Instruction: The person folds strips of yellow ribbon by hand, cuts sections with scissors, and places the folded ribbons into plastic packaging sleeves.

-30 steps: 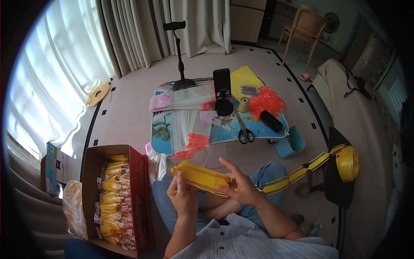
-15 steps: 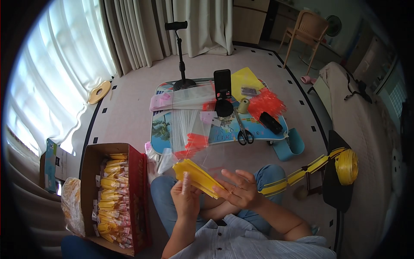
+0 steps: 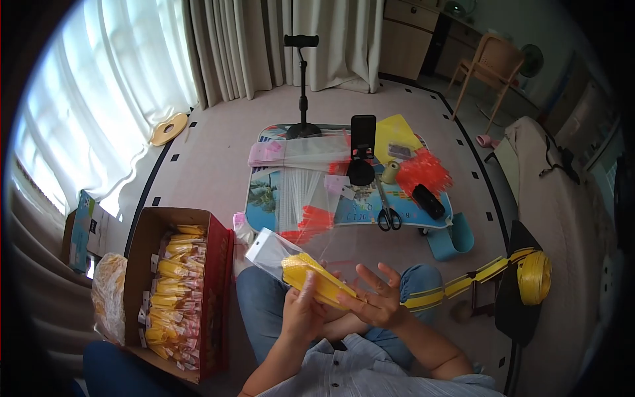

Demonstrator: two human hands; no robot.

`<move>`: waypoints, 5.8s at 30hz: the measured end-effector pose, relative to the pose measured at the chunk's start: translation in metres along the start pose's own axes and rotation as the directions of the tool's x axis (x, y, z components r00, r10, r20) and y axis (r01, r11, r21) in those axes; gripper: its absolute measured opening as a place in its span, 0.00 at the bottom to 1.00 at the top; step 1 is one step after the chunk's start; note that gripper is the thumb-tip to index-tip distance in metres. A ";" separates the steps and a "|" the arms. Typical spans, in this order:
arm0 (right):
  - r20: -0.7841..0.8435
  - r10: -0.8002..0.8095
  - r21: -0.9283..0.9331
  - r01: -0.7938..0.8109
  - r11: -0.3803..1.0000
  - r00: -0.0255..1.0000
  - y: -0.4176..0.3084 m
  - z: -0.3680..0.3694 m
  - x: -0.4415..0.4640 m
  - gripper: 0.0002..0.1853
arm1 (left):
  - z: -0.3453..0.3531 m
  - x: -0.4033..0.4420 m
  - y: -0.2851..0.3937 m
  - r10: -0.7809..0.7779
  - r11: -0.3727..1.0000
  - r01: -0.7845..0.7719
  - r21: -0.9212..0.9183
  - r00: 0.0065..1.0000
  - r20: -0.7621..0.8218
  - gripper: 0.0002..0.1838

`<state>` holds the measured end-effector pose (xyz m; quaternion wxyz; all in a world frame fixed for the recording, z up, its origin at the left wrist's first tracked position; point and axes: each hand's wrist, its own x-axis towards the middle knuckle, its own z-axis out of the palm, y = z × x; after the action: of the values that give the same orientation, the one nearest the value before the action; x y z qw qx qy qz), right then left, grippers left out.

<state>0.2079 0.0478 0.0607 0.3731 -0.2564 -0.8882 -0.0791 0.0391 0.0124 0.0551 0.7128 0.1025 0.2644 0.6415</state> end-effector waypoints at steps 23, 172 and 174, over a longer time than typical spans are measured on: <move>-0.050 0.152 0.264 -0.134 0.955 0.987 -0.017 0.008 0.003 0.09 | 0.015 -0.017 -0.032 0.049 0.996 -0.030 -0.088 0.974 0.219 0.30; 0.902 -0.426 0.272 -0.855 0.441 0.067 0.046 0.035 0.107 0.25 | -0.036 -0.020 0.086 0.557 0.793 -0.526 -0.308 0.830 0.018 0.15; 0.889 -0.450 0.166 -0.853 0.495 -0.088 0.053 0.026 0.100 0.24 | -0.050 -0.023 0.102 0.609 0.740 -0.585 -0.332 0.792 -0.037 0.15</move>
<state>0.1596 0.1412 0.1098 -0.3113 -0.1924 -0.6880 0.6267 -0.0752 -0.0036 0.0685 0.4857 0.0859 0.0812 0.8661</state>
